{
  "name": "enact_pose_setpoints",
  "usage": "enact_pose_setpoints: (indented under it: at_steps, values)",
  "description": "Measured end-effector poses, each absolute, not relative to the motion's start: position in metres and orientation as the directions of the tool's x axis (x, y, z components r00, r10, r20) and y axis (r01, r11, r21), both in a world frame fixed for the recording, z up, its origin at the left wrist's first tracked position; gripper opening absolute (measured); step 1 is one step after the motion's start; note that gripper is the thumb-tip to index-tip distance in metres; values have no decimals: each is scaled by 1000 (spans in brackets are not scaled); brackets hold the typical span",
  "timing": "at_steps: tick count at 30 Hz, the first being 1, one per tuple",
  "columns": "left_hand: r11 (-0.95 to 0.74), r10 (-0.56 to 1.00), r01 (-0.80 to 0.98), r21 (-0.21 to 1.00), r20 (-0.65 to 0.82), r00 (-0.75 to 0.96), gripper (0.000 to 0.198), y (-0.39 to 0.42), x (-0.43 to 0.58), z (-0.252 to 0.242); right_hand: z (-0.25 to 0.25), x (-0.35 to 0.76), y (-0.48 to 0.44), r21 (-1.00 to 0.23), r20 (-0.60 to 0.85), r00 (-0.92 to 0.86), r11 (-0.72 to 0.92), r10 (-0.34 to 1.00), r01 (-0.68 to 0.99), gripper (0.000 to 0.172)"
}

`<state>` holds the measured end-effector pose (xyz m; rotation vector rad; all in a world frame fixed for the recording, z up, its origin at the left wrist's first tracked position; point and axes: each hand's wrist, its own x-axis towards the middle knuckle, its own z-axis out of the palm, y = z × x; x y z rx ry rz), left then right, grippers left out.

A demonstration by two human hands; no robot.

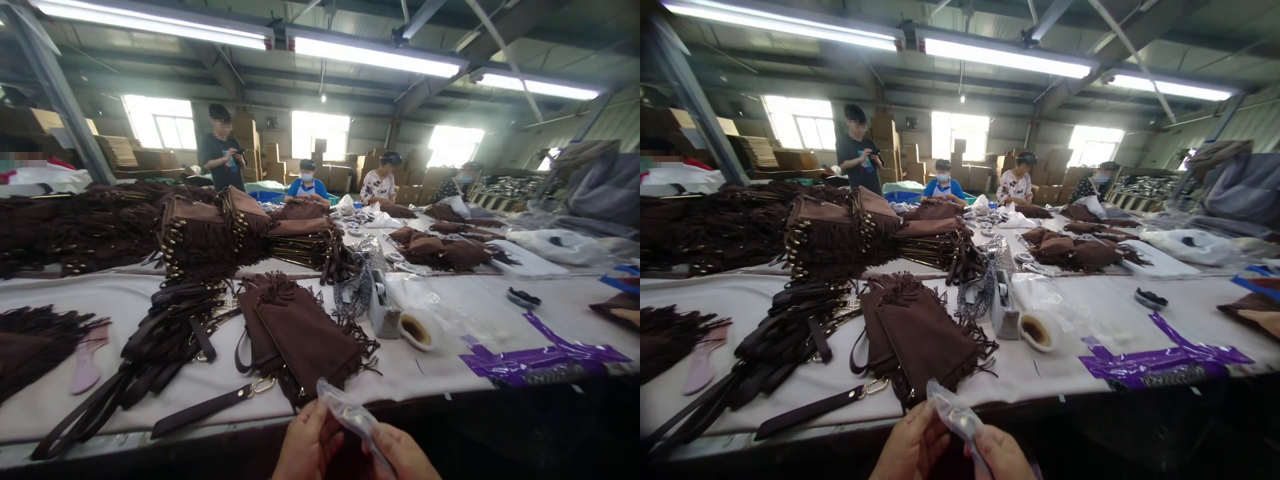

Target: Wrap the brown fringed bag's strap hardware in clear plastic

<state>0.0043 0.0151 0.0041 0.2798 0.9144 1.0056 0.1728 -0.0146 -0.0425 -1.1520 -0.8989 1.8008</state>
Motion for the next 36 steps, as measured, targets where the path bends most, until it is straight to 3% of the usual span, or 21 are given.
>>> enact_pose_setpoints:
  at_steps: [6, 11, 16, 19, 24, 29, 33, 36]
  values:
    - [499, 845, -571, 652, -511, 156, 40, 14, -7, -3, 9, 189, -6, -504, -447, -519, -684, 729, -527, 33]
    - [537, 803, -594, 599, -579, 143, 39, 16, -14, -1, 8, 188, -5, -446, -408, -594, -719, 694, -533, 31]
    - [575, 770, -688, 443, -578, 271, 32, 20, -6, 0, -9, 181, -12, -522, -388, -601, -704, 698, -481, 31]
    - [553, 797, -631, 544, -565, 213, 31, 22, -2, -1, -19, 181, -15, -583, -392, -575, -678, 718, -448, 34]
    - [453, 880, -356, 818, -475, 29, 36, 22, -4, 0, -22, 185, -14, -621, -385, -565, -658, 729, -426, 39]
    - [388, 890, -235, 891, -429, -156, 37, 18, -8, -5, -21, 182, -16, -785, -366, -498, -548, 786, -288, 45]
    - [491, 807, -375, 786, -573, -143, 28, 13, -12, -2, -15, 177, -22, -912, -335, -436, -403, 835, -73, 51]
    - [639, 705, -541, 546, -697, 129, 29, 2, -12, 7, -4, 175, -26, -933, -328, -435, -361, 839, 7, 52]
